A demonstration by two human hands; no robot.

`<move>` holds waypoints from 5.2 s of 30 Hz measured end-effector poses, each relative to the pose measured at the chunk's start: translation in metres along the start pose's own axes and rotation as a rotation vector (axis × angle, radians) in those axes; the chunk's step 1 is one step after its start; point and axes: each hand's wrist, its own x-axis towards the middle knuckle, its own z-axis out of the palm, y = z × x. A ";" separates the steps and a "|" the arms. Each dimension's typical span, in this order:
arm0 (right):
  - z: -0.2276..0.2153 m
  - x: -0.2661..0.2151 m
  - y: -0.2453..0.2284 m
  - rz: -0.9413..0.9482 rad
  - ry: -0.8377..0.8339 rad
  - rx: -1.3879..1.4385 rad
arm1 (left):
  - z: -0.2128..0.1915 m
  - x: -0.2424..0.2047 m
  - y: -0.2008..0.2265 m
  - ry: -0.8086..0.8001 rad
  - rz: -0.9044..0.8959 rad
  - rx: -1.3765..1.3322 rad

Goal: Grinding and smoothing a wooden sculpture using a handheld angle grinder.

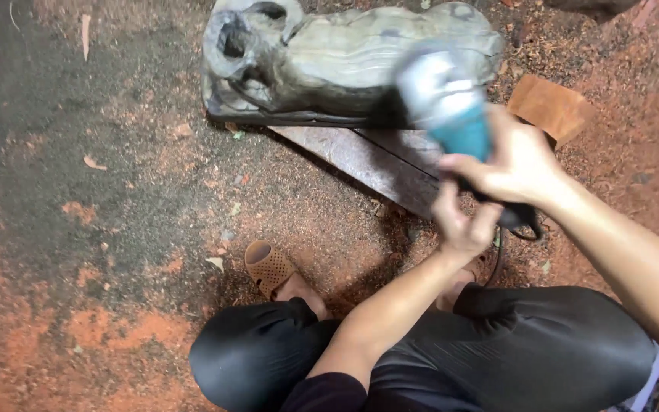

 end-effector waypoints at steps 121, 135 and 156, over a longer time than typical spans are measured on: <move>0.110 0.039 0.160 0.200 0.361 1.412 | -0.023 0.022 -0.121 -0.589 0.104 1.146; 0.111 0.044 0.159 0.158 0.278 1.545 | -0.018 0.027 -0.091 -0.626 0.205 1.234; 0.097 0.115 0.217 0.103 0.049 1.989 | -0.184 0.135 -0.054 0.519 0.120 0.821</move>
